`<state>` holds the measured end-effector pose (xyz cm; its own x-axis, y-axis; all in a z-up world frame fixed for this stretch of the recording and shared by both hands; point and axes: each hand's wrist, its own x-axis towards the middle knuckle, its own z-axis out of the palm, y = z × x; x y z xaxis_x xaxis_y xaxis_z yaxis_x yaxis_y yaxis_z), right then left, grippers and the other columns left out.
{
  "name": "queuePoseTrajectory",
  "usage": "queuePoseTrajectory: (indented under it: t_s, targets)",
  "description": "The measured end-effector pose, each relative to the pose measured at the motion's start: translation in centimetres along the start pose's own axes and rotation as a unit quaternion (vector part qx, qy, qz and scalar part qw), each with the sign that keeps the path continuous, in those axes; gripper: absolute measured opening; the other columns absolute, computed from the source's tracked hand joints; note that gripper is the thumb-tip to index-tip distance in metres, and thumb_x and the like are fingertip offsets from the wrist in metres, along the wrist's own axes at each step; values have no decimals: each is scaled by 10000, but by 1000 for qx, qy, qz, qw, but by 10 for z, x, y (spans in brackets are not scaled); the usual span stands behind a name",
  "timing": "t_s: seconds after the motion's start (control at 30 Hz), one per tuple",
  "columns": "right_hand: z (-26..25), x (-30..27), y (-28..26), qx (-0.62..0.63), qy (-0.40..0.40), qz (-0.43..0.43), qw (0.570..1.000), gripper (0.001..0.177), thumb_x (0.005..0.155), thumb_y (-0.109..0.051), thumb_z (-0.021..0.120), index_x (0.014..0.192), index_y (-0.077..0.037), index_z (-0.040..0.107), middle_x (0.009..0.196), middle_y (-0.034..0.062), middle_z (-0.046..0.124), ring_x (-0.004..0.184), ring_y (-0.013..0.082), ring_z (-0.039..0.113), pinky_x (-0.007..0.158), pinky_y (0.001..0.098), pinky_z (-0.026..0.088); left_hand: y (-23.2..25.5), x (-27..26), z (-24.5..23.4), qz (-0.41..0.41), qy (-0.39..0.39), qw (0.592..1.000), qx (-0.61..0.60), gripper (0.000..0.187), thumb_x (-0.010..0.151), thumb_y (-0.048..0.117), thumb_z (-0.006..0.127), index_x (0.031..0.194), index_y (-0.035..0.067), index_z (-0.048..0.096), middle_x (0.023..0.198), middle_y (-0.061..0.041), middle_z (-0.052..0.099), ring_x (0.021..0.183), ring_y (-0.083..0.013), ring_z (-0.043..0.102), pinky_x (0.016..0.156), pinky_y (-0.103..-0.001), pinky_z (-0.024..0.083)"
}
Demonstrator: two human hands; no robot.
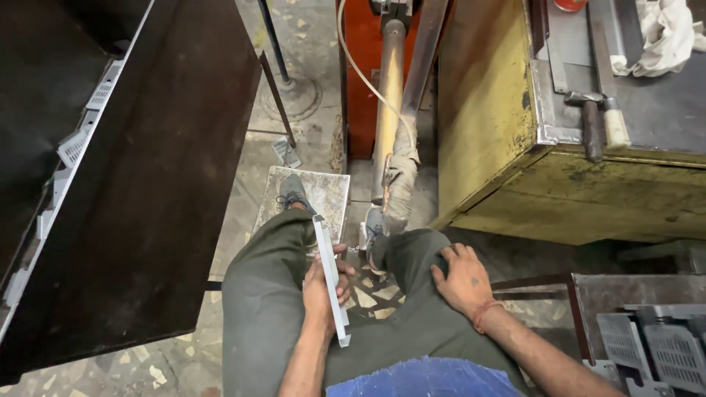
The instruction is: The person is using a spot welding machine to join metal components together for a casing.
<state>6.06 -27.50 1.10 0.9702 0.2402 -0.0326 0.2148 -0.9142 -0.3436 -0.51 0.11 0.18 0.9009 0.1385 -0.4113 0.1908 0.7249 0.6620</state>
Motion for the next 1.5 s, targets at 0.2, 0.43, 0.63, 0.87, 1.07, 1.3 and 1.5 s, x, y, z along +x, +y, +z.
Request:
queuePoseTrajectory:
  t_s: [0.2,0.43,0.63,0.87,1.07,1.3,1.5]
  targets:
    - [4,-1,5,-1,17,-10,1000,382,798,-266,730,1085,-18,690,1138,169,628,1107,357,568,949,450,491,-2,1,1,-4,4,1000,20,487,1071,385,388,1337,25,580,803,-105,631,459,-72,412,370,-219,325]
    - [-5,-1,-3,5,3,5,1000,373,809,-269,724,1095,-32,693,1122,145,633,1106,337,571,947,439,495,2,0,3,-10,11,1000,21,519,1072,427,372,1330,26,576,787,-108,630,451,-76,409,364,-220,325]
    - [-1,-1,1,1,10,1,1000,375,806,-265,726,1089,-22,694,1144,152,627,1121,342,564,953,439,490,3,-2,3,0,-2,1000,19,523,1072,425,391,1341,17,578,793,-96,625,469,-71,418,373,-221,333]
    - [-2,-1,0,2,19,-1,1000,374,793,-261,729,1081,-24,696,1156,161,623,1126,350,559,952,443,487,2,-1,1,-3,5,1000,18,527,1063,439,411,1341,23,576,792,-100,623,472,-70,420,374,-213,323]
    - [-3,-1,2,5,21,-1,1000,357,796,-250,731,1070,-24,696,1132,156,627,1109,346,563,953,443,489,0,0,2,-9,12,1000,15,530,1058,444,410,1339,24,573,806,-97,622,469,-74,422,370,-218,328]
    - [-6,-2,-1,9,29,-5,1000,356,790,-246,735,1063,-21,701,1122,153,630,1097,345,568,942,441,489,-1,2,-1,-9,2,1000,11,512,1070,425,396,1339,30,578,802,-103,619,467,-71,414,368,-214,326]
    - [-6,-1,0,3,22,2,1000,352,801,-258,729,1067,-28,704,1111,155,626,1093,344,565,946,440,488,1,1,1,-14,12,1000,18,502,1074,409,380,1332,29,582,796,-100,620,463,-73,406,371,-218,324]
